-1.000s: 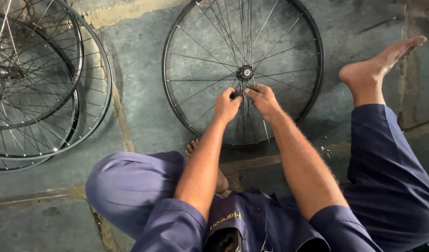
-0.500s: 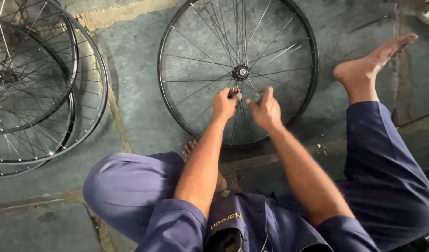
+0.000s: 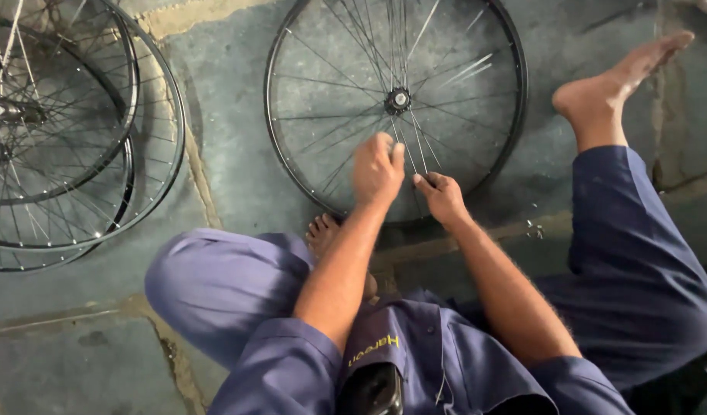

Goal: The person assembles a bicycle wheel by inserting and threading spokes into the hub and rim holes by hand, rotating the wheel throughout the process.

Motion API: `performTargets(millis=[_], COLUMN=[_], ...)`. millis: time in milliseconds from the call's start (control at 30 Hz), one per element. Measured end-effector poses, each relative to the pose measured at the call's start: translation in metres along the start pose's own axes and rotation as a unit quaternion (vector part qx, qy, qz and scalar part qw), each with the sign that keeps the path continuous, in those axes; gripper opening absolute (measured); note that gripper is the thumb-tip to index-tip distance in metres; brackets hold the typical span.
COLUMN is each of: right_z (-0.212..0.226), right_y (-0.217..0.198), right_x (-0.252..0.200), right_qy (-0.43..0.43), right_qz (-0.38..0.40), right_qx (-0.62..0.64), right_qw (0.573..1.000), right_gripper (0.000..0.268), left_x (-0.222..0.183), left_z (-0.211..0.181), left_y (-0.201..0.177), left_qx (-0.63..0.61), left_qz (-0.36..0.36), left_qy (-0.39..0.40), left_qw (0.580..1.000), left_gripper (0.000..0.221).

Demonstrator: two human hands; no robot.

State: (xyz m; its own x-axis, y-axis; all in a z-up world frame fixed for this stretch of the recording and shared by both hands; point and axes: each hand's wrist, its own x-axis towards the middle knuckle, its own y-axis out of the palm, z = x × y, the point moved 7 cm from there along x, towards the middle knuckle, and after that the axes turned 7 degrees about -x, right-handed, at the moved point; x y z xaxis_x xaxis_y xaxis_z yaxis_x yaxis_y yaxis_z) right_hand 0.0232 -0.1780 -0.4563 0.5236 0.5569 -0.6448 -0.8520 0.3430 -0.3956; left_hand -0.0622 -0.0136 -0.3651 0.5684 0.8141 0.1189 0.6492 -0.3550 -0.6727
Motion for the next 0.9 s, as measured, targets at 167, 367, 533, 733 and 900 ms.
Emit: performTargets(millis=[167,367,533,733,900], right_z=[-0.039,-0.111,-0.166,-0.153,-0.131], right_y=[0.012,0.013,-0.035,-0.049,-0.061], right_x=[-0.022,-0.019,-0.009,-0.009,-0.019], right_qy=[0.004,-0.021,0.104,0.109,0.118], right_qz=[0.043,0.127,-0.009,-0.07,-0.116], right_qx=[0.093,-0.16,-0.015,0.347,0.306], right_qw=[0.995,0.979,0.994,0.929,0.937], right_gripper=[0.045,0.042,0.02,0.021,0.018], left_x=[-0.057,-0.062,-0.042,-0.038,-0.036], left_z=[0.058,0.067,0.054,0.044,0.046], left_y=[0.089,0.105,0.097,0.105,0.102], left_qx=[-0.381,-0.456,-0.066,-0.009,-0.019], left_qz=[0.15,0.27,0.188,0.197,0.229], left_qy=[-0.339,-0.362,-0.106,-0.123,-0.182], left_qw=[0.847,0.767,0.974,0.973,0.956], left_gripper=[0.034,0.027,0.026,0.029,0.028])
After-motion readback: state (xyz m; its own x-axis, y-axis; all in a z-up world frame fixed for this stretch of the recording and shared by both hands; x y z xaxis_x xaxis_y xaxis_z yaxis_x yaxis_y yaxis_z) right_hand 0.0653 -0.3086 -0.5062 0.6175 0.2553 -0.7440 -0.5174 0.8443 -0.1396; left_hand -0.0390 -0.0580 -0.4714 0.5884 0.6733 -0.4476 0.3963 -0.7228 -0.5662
